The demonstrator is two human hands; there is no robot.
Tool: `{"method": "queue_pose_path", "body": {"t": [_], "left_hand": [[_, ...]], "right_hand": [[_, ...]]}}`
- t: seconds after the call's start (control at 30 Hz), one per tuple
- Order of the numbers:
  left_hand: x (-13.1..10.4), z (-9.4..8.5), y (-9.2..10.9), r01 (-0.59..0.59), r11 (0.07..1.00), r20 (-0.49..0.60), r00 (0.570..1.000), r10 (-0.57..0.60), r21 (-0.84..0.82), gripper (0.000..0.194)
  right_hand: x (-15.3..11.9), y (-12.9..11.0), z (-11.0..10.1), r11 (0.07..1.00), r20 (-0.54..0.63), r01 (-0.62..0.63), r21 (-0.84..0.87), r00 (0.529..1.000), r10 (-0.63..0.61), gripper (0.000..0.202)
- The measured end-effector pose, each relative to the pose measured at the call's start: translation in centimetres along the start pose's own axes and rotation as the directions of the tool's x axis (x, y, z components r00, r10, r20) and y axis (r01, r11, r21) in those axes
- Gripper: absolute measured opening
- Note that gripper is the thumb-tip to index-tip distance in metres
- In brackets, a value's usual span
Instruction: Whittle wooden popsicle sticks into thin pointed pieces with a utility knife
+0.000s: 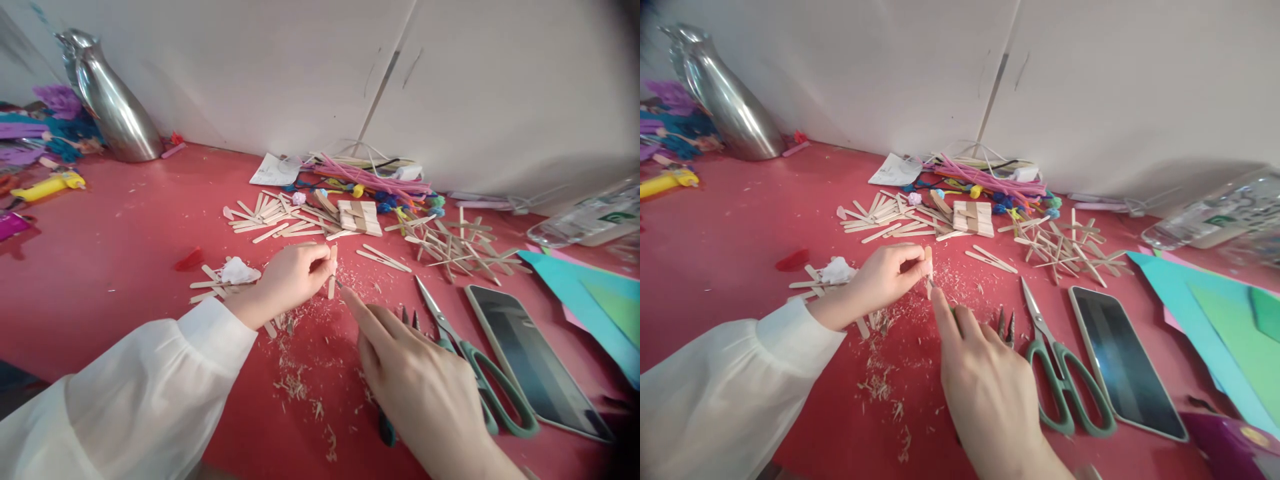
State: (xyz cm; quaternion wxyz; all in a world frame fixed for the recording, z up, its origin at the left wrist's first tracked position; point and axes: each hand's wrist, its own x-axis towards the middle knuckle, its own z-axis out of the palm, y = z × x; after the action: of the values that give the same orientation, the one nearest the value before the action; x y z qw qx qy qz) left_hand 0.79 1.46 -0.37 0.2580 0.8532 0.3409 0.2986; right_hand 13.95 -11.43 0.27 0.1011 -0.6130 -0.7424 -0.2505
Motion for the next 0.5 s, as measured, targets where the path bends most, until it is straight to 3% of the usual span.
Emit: {"method": "queue_pose_path", "body": {"t": [0.2,0.37,0.5], "left_hand": [[-0.09,0.15,0.08,-0.034,0.968,0.006,0.999,0.037,-0.248,0.026],[0.10,-0.30,0.10,-0.043,0.988,-0.064,0.997,0.034,-0.151,0.027],[0.13,-0.47,0.21,-0.025,0.983,-0.010,1.000,0.023,-0.181,0.028]], "right_hand": [[0.15,0.45,0.12,0.989,-0.027,-0.019,0.149,0.999,0.023,0.043],[0.07,0.64,0.04,0.956,0.023,-0.075,0.282,0.997,0.071,0.041],[0.01,0.67,0.13,0.937,0.032,-0.109,0.332,0.994,0.104,0.042]]}}
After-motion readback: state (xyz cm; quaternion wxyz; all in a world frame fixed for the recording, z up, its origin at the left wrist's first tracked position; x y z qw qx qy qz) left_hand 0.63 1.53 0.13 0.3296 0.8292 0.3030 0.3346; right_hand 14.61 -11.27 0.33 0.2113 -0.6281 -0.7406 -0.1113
